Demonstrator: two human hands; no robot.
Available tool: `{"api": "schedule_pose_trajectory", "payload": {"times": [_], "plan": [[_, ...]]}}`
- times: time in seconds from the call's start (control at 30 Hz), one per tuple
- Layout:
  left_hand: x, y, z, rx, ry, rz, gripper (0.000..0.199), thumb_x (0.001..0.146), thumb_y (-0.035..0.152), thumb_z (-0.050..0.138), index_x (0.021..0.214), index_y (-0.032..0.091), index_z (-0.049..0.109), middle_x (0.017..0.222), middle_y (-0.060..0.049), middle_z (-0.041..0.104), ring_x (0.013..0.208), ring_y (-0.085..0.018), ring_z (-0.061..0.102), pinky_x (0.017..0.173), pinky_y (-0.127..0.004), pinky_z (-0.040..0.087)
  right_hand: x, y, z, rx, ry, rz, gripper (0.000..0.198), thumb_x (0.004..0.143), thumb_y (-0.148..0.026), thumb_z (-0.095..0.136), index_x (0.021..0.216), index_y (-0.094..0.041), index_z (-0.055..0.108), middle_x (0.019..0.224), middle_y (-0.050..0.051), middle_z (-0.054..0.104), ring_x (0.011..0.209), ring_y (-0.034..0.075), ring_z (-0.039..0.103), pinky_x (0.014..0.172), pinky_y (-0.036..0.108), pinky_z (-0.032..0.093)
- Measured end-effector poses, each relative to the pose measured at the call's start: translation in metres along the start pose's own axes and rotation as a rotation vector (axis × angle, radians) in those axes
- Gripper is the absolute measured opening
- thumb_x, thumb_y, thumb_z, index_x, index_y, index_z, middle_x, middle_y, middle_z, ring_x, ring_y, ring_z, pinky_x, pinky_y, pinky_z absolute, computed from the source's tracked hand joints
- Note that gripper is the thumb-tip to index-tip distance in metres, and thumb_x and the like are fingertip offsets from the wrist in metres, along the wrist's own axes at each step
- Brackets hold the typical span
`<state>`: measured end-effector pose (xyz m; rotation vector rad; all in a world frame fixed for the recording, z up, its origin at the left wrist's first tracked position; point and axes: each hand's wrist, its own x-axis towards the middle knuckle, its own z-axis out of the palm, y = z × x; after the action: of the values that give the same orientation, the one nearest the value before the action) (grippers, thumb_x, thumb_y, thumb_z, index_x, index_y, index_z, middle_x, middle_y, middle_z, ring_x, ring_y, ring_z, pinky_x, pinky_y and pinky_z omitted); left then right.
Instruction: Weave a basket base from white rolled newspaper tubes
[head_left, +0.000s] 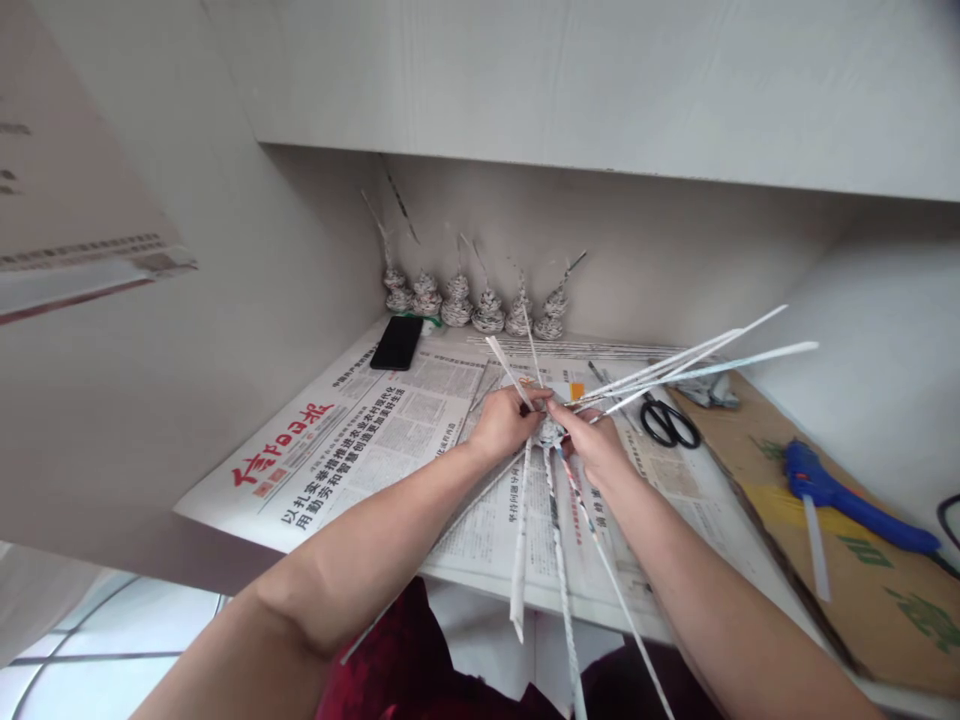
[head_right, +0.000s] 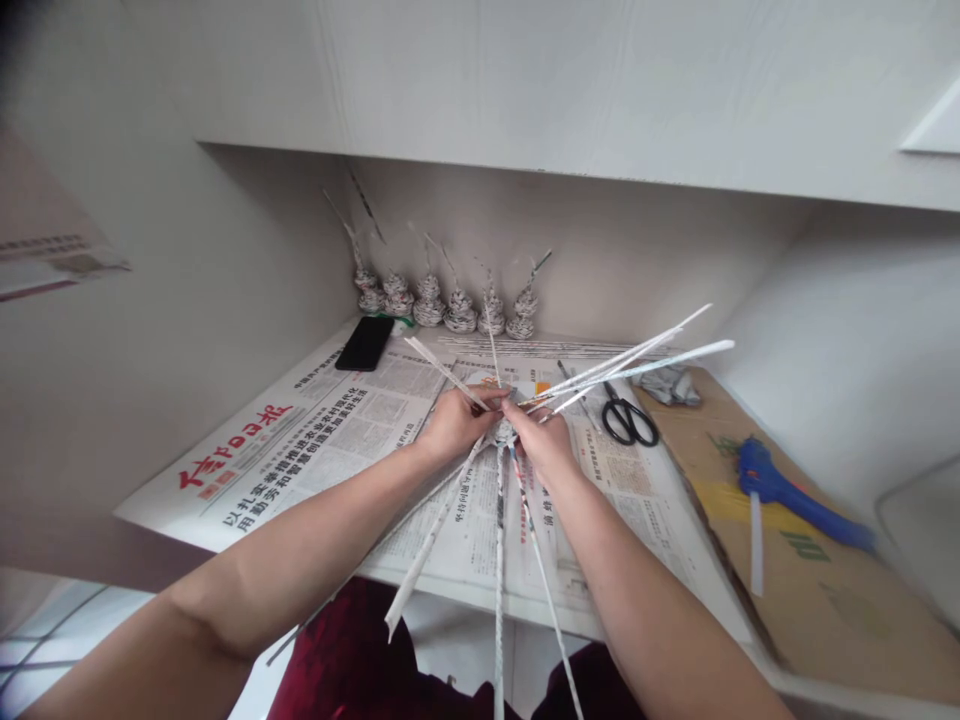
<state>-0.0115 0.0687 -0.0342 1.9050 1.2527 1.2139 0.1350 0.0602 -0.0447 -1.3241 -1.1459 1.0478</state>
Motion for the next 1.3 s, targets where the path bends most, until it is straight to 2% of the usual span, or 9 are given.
{"api": "schedule_pose_trajectory", "payload": {"times": [0.1,0.2,0.4,0.53,0.8,0.93,1.1,1.2,1.3], "plan": [[0.001,-0.001,0.000,-0.017,-0.009,-0.037,0.039,0.074,0.009,0.065,0.111,0.019,0.073,0.099,-0.005,0.075,0.083,-0.017,0.068,0.084,-0.028,0.051,0.000,-0.002,0.001,-0.010,0.051,0.063,0.026,0.065,-0.039,0.074,0.055,-0.020,0.059,0.042,-0.002,0.054,0.035,0.013,0.046,0.034,0.026,0.032],[0.004,-0.005,0.001,-0.171,-0.016,-0.129,0.037,0.070,0.009,0.070,0.106,0.016,0.074,0.088,-0.006,0.075,0.075,-0.016,0.067,0.077,-0.028,0.051,0.000,-0.004,0.001,0.009,0.037,0.089,0.015,0.062,-0.031,0.072,0.060,-0.020,0.062,0.045,-0.002,0.057,0.038,0.014,0.048,0.035,0.026,0.032],[0.009,-0.009,0.001,-0.776,-0.032,-0.476,0.020,0.060,0.016,0.079,0.077,0.010,0.070,0.067,-0.005,0.068,0.056,-0.014,0.062,0.061,-0.028,0.051,0.002,-0.005,0.000,0.062,0.025,0.073,0.021,0.054,-0.033,0.075,0.063,-0.018,0.064,0.056,0.000,0.063,0.052,0.017,0.057,0.046,0.028,0.041],[0.009,-0.008,-0.002,-0.891,-0.082,-0.580,0.026,0.054,0.020,0.083,0.071,0.011,0.065,0.065,-0.004,0.067,0.056,-0.014,0.062,0.059,-0.029,0.052,0.007,0.003,-0.001,0.063,0.019,0.033,0.024,0.054,-0.035,0.076,0.067,-0.018,0.065,0.061,0.001,0.065,0.057,0.018,0.059,0.056,0.031,0.046],[0.009,-0.015,0.003,-0.844,-0.060,-0.493,0.033,0.045,0.017,0.088,0.070,0.011,0.067,0.060,-0.003,0.066,0.052,-0.012,0.059,0.056,-0.026,0.047,0.007,0.008,-0.006,-0.217,0.024,-0.148,0.021,0.063,-0.041,0.070,0.071,-0.021,0.068,0.072,0.004,0.071,0.073,0.023,0.065,0.071,0.035,0.048],[0.009,-0.016,0.003,-0.845,-0.088,-0.473,0.036,0.044,0.019,0.089,0.074,0.010,0.071,0.066,-0.005,0.069,0.057,-0.013,0.060,0.062,-0.027,0.048,0.006,0.005,-0.004,-0.081,0.012,-0.079,0.031,0.058,-0.044,0.077,0.074,-0.020,0.069,0.071,0.005,0.072,0.070,0.023,0.066,0.066,0.034,0.049],[0.008,-0.014,0.002,-0.870,-0.156,-0.450,0.041,0.045,0.025,0.091,0.078,0.010,0.072,0.067,-0.005,0.069,0.057,-0.013,0.061,0.062,-0.028,0.047,0.003,0.000,-0.001,0.124,-0.019,0.053,0.041,0.047,-0.049,0.085,0.064,-0.018,0.066,0.055,0.001,0.064,0.051,0.018,0.058,0.050,0.031,0.045],[0.008,-0.015,0.005,-0.853,-0.143,-0.453,0.041,0.045,0.028,0.091,0.076,0.011,0.070,0.064,-0.004,0.068,0.054,-0.012,0.059,0.060,-0.027,0.046,0.002,-0.001,0.000,0.138,0.010,0.052,0.041,0.048,-0.050,0.086,0.062,-0.018,0.064,0.048,-0.002,0.058,0.047,0.016,0.055,0.047,0.029,0.042],[0.008,-0.020,0.009,-0.796,-0.081,-0.419,0.039,0.048,0.031,0.090,0.073,0.012,0.066,0.060,0.000,0.063,0.050,-0.010,0.054,0.054,-0.024,0.041,0.002,0.001,0.000,0.103,0.011,0.024,0.042,0.049,-0.052,0.084,0.065,-0.018,0.065,0.052,-0.001,0.061,0.048,0.016,0.055,0.046,0.028,0.040]]}}
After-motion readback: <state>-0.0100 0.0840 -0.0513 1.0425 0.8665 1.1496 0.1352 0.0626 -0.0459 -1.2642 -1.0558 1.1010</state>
